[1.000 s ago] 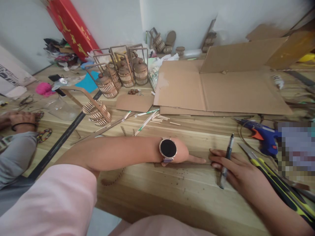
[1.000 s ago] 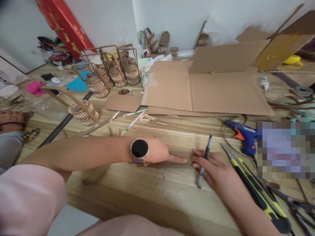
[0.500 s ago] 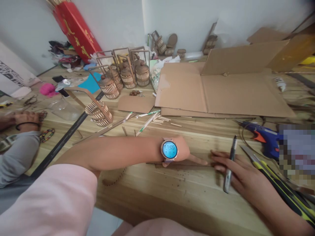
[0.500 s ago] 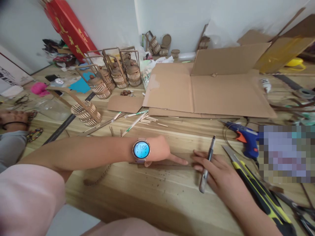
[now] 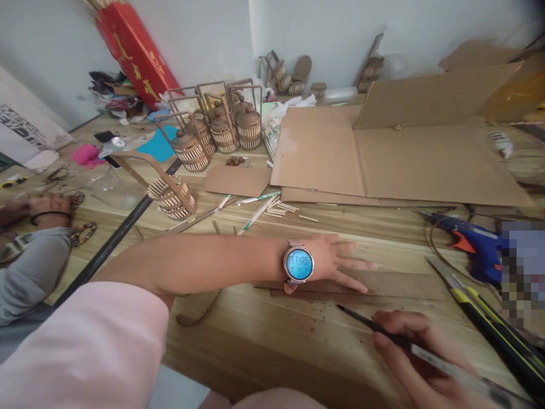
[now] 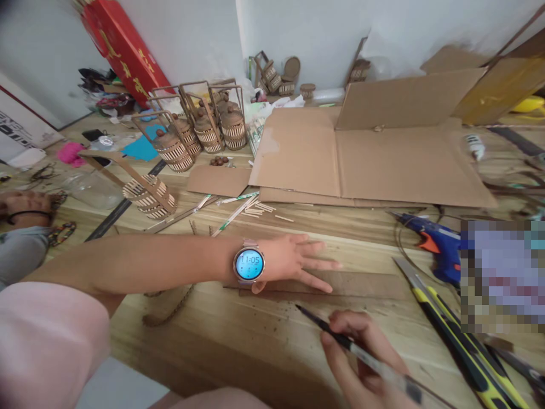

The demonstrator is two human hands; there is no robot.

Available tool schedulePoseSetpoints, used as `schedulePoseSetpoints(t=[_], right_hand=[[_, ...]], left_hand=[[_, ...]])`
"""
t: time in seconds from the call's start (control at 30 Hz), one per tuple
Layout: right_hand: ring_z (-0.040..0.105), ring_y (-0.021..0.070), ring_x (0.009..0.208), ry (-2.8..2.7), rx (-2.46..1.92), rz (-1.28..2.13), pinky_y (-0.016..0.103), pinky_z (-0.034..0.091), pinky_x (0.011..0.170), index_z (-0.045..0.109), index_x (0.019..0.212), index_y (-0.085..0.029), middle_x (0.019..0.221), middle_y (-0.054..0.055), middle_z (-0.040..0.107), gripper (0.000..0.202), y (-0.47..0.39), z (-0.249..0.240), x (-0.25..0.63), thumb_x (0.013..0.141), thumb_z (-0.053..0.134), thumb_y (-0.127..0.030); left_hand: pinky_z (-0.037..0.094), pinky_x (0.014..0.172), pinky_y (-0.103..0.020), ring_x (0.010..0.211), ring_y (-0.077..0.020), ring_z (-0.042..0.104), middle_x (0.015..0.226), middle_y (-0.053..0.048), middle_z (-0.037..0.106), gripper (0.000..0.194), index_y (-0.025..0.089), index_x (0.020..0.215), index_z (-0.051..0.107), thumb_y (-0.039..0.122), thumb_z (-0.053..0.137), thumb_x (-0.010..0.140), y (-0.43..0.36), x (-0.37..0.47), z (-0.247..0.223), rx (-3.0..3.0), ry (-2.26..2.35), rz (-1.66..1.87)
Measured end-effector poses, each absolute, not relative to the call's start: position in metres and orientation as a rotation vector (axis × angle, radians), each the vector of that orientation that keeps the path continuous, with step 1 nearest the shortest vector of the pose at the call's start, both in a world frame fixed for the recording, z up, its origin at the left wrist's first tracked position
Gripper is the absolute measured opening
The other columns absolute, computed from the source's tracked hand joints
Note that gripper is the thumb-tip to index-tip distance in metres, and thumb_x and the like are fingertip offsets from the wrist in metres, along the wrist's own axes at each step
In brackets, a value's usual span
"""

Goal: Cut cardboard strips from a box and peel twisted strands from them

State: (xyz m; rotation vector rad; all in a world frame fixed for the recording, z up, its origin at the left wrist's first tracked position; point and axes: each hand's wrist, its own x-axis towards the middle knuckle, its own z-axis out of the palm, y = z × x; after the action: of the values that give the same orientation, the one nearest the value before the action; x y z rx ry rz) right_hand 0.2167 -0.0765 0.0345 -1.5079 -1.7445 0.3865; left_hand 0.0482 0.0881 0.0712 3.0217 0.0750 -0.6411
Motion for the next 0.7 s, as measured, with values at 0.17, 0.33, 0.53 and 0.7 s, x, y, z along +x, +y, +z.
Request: schedulePoseSetpoints(t=[0.17, 0.33, 0.53, 0.7], right_hand=[[0.069, 0.0184, 0.06, -1.673, -1.518, 0.603, 0.025, 0.054, 0.047, 0.061, 0.078, -0.027, 0.068, -0.001, 0.07, 0.019, -0.064, 0.029, 0.194, 0.089, 0.056, -0.042], [0.07, 0.0185, 0.06, -1.635, -1.51, 0.694, 0.025, 0.054, 0.048, 0.06, 0.075, -0.026, 0.069, 0.001, 0.073, 0.019, -0.055, 0.027, 0.189, 0.086, 0.058, -0.042], [0.071, 0.017, 0.065, -1.6, -1.466, 0.638, 0.023, 0.054, 0.051, 0.061, 0.074, -0.026, 0.071, 0.001, 0.072, 0.016, -0.05, 0.032, 0.178, 0.085, 0.059, -0.037], [0.068, 0.0165, 0.06, -1.63, -1.495, 0.613, 0.024, 0.052, 0.049, 0.06, 0.073, -0.026, 0.068, 0.0, 0.071, 0.018, -0.05, 0.03, 0.18, 0.086, 0.057, -0.038]], left_hand=[[0.021, 0.121, -0.051, 0.155, -0.0354, 0.007, 0.169, -0.003, 0.016, 0.138, 0.022, 0.157, 0.032, 0.02, 0.096, 0.036, 0.095, 0.053, 0.066, 2.979, -0.082, -0.662], [0.025, 0.12, -0.052, 0.152, -0.0351, 0.019, 0.165, 0.001, 0.029, 0.131, 0.031, 0.151, 0.042, 0.008, 0.094, 0.032, 0.098, 0.055, 0.061, 2.913, -0.052, -0.585], [0.034, 0.115, -0.05, 0.146, -0.0387, 0.032, 0.164, 0.0, 0.031, 0.132, 0.029, 0.153, 0.041, 0.012, 0.093, 0.032, 0.093, 0.051, 0.064, 2.967, -0.029, -0.523], [0.032, 0.117, -0.05, 0.143, -0.0431, 0.032, 0.165, -0.003, 0.03, 0.135, 0.025, 0.153, 0.042, 0.017, 0.096, 0.03, 0.095, 0.052, 0.051, 2.955, -0.047, -0.452]])
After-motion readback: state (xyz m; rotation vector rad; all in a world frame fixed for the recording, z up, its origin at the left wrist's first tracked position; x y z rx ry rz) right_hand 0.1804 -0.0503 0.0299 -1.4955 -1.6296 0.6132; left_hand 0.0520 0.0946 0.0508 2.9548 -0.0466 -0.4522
